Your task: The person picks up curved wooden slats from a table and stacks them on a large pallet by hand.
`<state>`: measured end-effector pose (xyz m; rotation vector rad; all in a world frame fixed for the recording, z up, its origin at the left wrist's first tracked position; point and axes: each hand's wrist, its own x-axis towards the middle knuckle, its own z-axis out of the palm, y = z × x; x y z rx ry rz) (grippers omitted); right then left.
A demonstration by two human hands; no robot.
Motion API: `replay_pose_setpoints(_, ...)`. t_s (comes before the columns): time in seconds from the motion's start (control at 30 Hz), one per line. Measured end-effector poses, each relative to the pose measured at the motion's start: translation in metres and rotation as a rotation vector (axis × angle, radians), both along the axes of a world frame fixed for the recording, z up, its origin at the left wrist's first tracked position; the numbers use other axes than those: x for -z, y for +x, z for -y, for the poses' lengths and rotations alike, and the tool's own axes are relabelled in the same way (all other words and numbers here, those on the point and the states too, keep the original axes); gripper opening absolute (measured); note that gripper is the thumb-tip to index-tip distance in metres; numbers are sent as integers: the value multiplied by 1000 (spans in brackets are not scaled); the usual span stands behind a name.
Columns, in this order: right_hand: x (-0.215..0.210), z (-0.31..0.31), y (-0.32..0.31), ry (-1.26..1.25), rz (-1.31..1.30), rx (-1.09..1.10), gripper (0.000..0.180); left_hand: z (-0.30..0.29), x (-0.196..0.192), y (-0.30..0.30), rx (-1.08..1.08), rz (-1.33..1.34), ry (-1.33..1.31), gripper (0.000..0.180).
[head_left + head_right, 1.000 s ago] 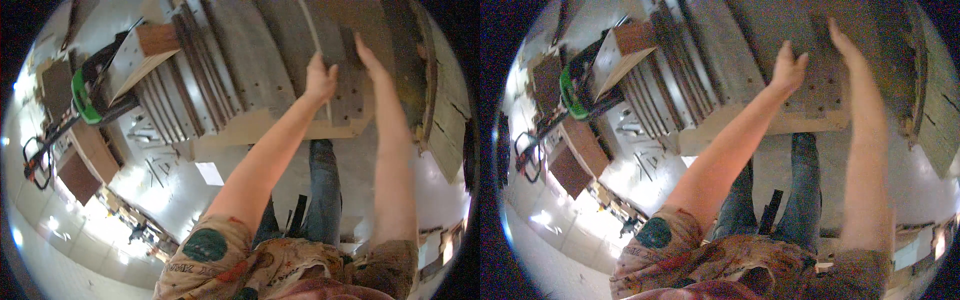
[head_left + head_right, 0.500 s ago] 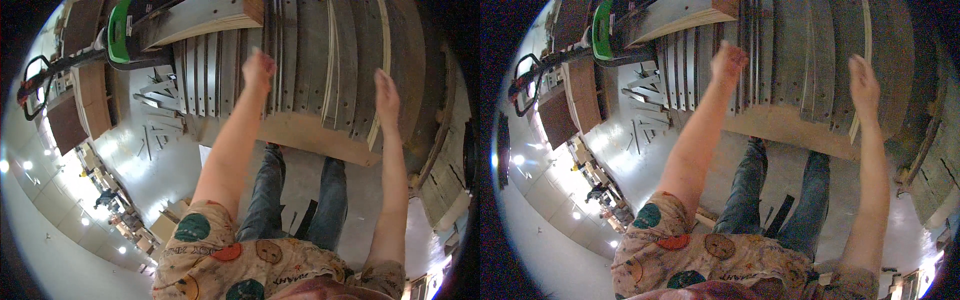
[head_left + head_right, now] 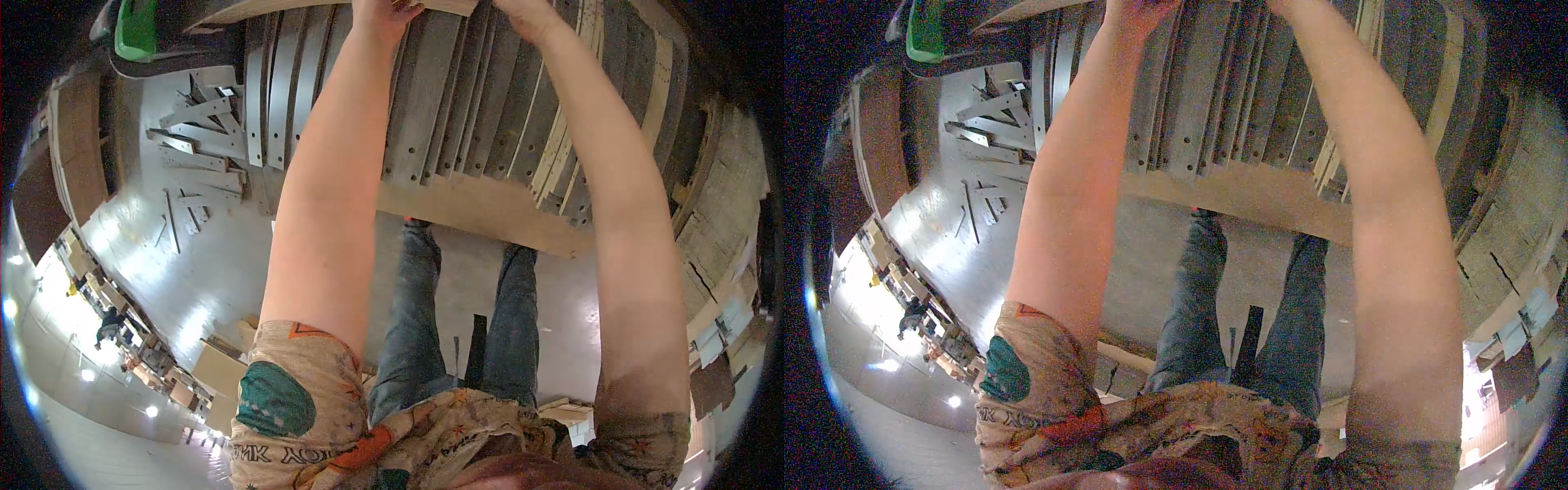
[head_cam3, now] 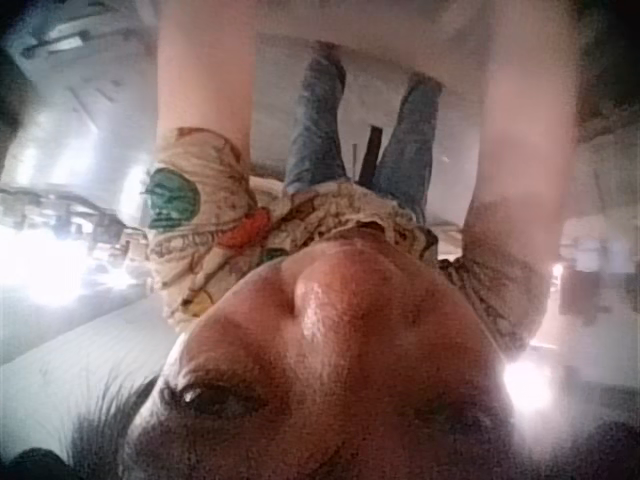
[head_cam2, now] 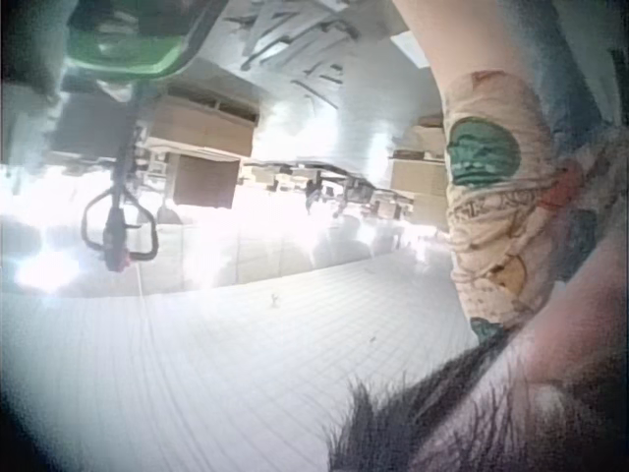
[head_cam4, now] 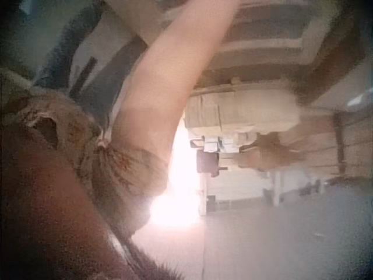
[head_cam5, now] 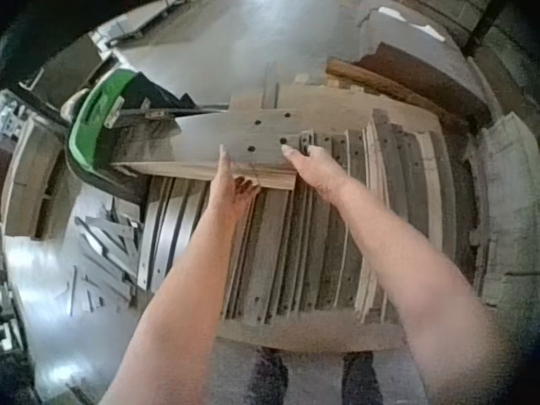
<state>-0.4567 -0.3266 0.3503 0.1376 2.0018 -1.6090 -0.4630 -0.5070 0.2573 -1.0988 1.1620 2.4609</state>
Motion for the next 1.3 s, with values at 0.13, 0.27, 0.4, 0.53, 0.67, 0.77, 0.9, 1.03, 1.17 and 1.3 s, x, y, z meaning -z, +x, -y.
replay_pose_setpoints(0.13, 28, 25, 14, 268, 30, 240, 69, -7, -10, 1, -44, -57, -34, 39)
replay_pose_setpoints(0.27, 2, 17, 37, 67, 102, 149, 66, -6, -20, 16, -64, -34, -98, 39)
replay_pose_setpoints(0.4, 38, -7, 47, 151, -41, 91, 69, 8, -3, 55, 32, 47, -130, 44)
replay_pose_setpoints(0.53, 32, -30, 44, 120, 15, -394, 71, -10, -14, 121, 75, -108, 7, 37)
replay_pose_setpoints(0.67, -1, -44, 83, -45, 250, -579, 65, -39, -40, 179, -5, -19, 36, 20)
replay_pose_setpoints(0.77, 10, -63, 125, -229, 208, -393, 69, -52, -40, 210, -4, -24, 34, 22)
replay_pose_setpoints(0.9, -33, -91, 183, -312, 286, -322, 67, -80, -64, 263, -25, 66, 145, 35)
replay_pose_setpoints(1.03, -62, -151, 257, -3, 116, -431, 71, -121, -112, 294, -294, -67, 96, 39)
replay_pose_setpoints(1.17, -77, -195, 348, -71, 91, -298, 86, -107, -119, 267, -91, -16, 2, 41)
replay_pose_setpoints(1.3, -97, -255, 405, -106, 314, -257, 93, -206, -151, 282, 89, 69, -85, 40)
